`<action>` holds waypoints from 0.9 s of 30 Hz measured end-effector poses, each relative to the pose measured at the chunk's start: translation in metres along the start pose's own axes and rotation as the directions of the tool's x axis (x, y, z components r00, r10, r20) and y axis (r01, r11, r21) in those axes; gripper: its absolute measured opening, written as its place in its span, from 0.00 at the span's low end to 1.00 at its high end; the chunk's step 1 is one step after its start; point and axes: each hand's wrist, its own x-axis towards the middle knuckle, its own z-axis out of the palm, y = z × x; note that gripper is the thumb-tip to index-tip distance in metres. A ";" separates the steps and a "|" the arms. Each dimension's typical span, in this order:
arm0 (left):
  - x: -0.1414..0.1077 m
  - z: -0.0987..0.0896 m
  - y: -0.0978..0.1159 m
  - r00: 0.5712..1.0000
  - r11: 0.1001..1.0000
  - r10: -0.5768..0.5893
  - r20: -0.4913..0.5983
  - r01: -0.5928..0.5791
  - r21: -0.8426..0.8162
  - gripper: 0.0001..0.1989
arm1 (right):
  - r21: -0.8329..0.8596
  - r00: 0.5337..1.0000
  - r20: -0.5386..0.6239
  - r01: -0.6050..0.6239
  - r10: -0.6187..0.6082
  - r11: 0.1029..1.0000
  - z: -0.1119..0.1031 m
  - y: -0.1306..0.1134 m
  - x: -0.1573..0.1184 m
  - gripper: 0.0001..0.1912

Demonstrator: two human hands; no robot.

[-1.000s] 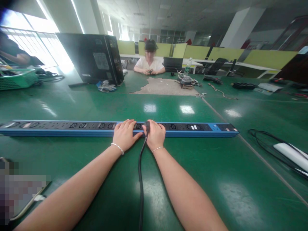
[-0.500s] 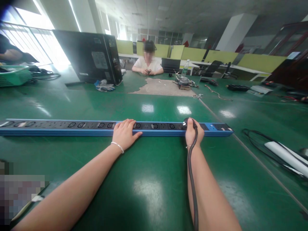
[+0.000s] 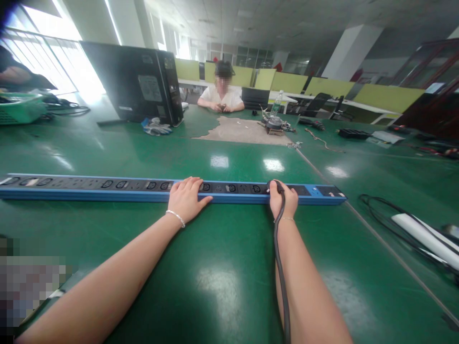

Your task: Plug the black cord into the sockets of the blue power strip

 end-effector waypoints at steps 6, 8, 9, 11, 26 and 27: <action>0.000 0.000 -0.001 1.000 1.000 0.009 -0.005 -0.009 -0.001 0.28 | -0.072 0.999 0.019 0.030 -0.029 0.997 0.001 -0.009 -0.006 0.21; 0.000 0.000 -0.001 1.000 1.000 0.011 -0.008 -0.011 -0.002 0.28 | -0.081 0.999 0.025 0.048 -0.046 0.996 0.001 -0.009 -0.008 0.21; 0.000 0.001 -0.001 1.000 1.000 0.012 -0.012 -0.012 -0.004 0.28 | -0.086 0.998 0.032 0.064 -0.061 0.994 0.002 -0.008 -0.009 0.21; -0.001 0.001 -0.001 1.000 1.000 0.014 -0.020 -0.014 -0.009 0.28 | -0.103 0.994 0.051 0.100 -0.095 0.990 0.001 -0.005 -0.011 0.21; 0.000 0.000 0.001 1.000 1.000 0.001 -0.015 -0.001 -0.022 0.28 | -0.205 0.979 0.073 0.202 -0.191 0.958 0.001 0.014 -0.019 0.23; 0.000 0.000 0.001 1.000 1.000 -0.003 -0.015 0.003 -0.025 0.27 | -0.173 0.973 0.094 0.222 -0.209 0.959 0.000 0.016 -0.019 0.23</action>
